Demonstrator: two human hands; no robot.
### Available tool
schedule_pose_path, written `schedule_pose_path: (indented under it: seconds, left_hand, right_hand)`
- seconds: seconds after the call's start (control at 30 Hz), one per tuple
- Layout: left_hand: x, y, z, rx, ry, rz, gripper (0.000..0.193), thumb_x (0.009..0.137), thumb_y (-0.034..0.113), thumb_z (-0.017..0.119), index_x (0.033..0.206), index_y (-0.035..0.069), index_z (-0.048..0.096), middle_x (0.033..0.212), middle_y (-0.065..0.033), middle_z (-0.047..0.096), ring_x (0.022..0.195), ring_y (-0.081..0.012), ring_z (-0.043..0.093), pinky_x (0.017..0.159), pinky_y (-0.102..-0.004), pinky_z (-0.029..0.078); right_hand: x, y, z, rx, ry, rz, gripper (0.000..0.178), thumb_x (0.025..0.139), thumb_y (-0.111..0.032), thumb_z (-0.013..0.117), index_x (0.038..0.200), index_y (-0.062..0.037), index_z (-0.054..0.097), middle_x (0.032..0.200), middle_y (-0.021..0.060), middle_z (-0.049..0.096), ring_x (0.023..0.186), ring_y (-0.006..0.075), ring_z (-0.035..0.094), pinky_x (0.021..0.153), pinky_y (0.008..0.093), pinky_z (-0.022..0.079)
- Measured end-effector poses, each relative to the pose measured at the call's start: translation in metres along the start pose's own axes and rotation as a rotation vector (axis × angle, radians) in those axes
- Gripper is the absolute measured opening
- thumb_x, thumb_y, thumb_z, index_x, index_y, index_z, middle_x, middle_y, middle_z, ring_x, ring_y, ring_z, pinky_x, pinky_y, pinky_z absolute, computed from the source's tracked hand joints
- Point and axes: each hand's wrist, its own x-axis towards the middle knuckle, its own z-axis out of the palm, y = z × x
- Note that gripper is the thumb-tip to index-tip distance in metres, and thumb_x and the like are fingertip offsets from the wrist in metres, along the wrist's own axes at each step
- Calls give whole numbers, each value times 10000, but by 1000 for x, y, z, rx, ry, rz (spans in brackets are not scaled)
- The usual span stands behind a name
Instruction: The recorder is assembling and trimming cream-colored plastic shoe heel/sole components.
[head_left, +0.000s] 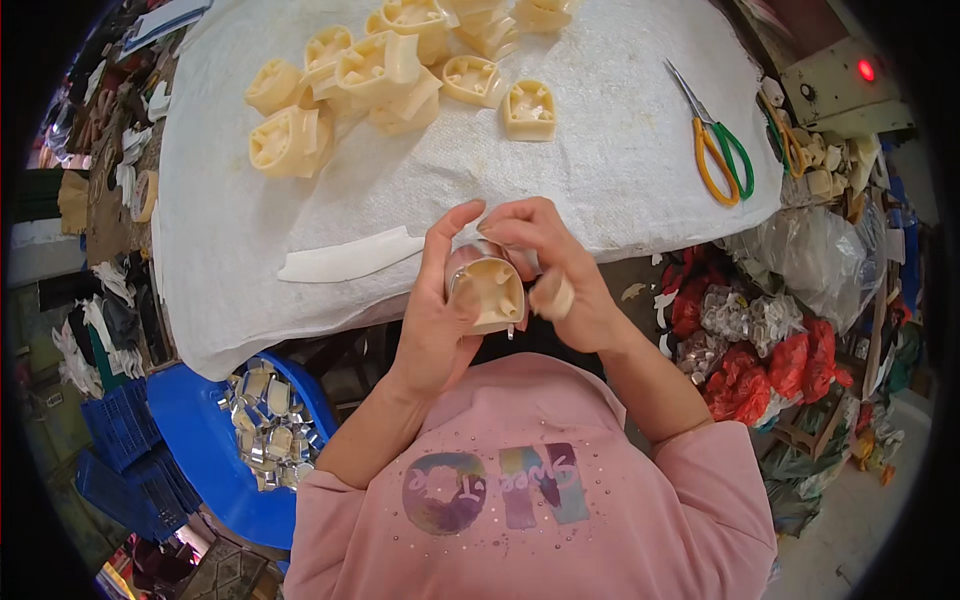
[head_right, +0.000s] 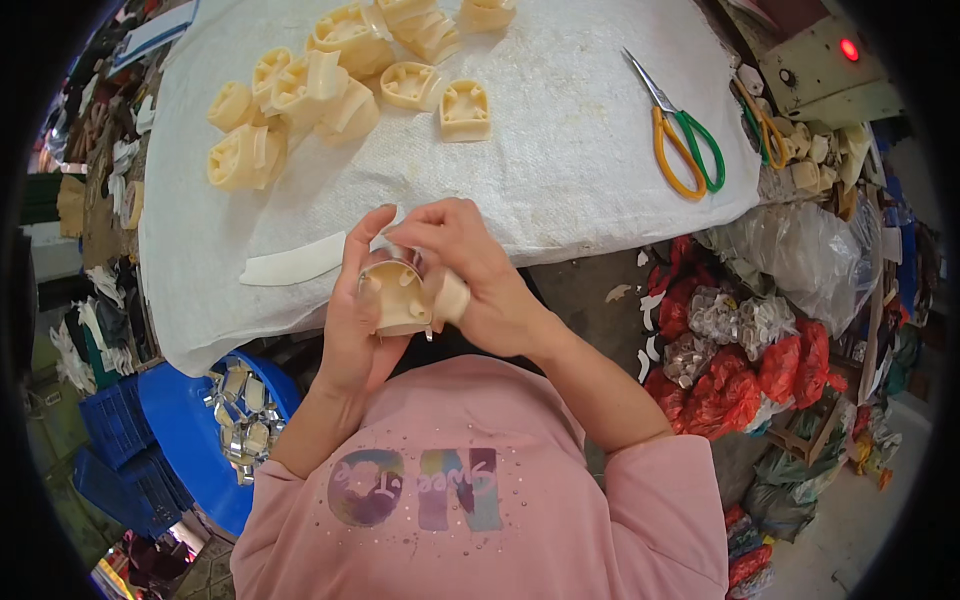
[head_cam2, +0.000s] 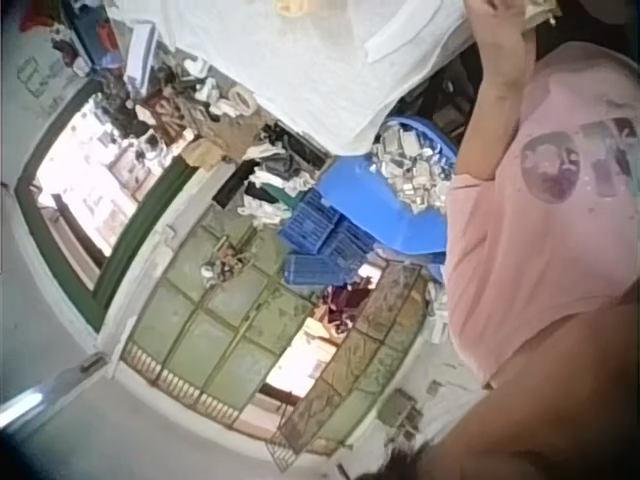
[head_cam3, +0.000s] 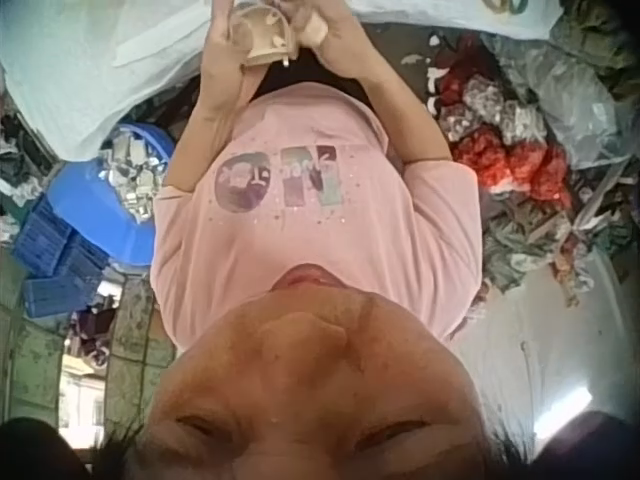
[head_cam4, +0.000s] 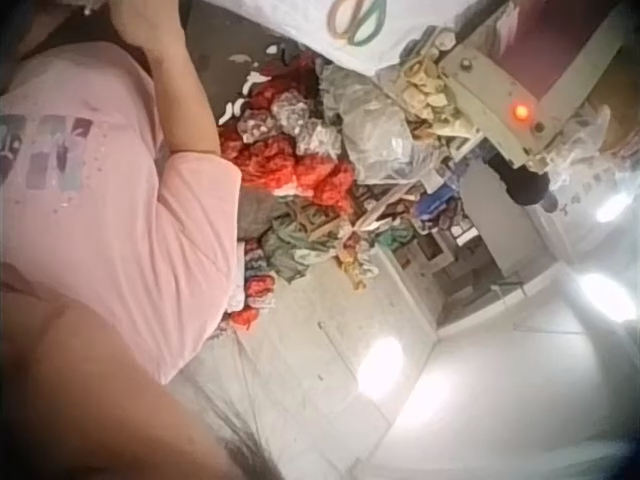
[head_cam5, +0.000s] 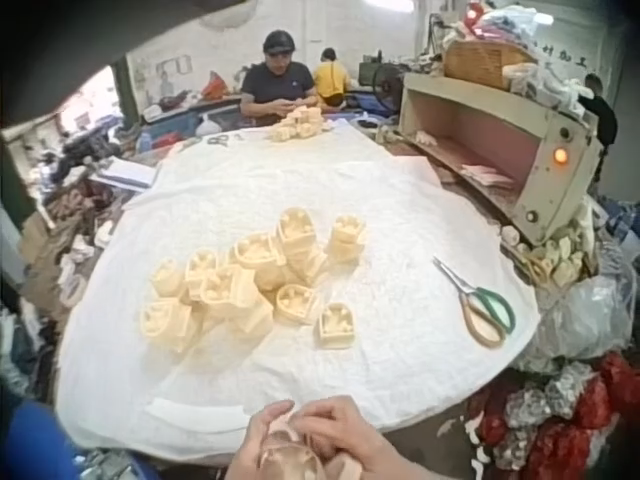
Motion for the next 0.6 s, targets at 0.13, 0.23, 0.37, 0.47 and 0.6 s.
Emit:
schedule_pose_path:
  seconds: [0.13,0.23,0.37,0.47,0.6]
  left_hand:
    - [0,1,7,-281,-83,0,711,921,543,419,1406,83,178,1104,-83,513,873,-170,572,666,-288,512]
    - [1,0,10,-171,-44,-11,698,933,574,340,1403,80,193,1127,-94,484,844,-168,569,638,-298,510]
    - [-3,-1,12,17,0,60,680,928,572,354,1376,74,236,1081,-95,499,852,-165,574,549,-275,505]
    - [-4,-1,12,-5,38,57,651,929,524,409,1369,73,245,1072,-98,503,868,-164,573,570,-271,511]
    - [-3,0,19,-87,161,139,521,963,359,461,1339,48,281,1023,-103,523,785,-123,561,572,-240,491]
  right_hand:
    - [24,-23,-1,666,-90,589,270,920,-277,520,1026,-37,584,1057,63,548,629,128,609,367,208,477]
    - [27,-13,-8,643,-274,613,238,908,-261,541,978,-38,588,1090,73,551,704,140,616,432,230,524]
    - [19,0,-1,509,-300,200,223,911,-251,540,961,-37,576,1104,83,548,794,129,602,475,228,549]
    - [11,-6,4,296,-227,233,238,940,-250,500,1067,-59,563,1022,91,540,874,176,575,648,277,525]
    - [4,-8,15,310,-101,174,335,969,-248,427,1268,-104,465,1093,133,513,1019,293,522,895,384,406]
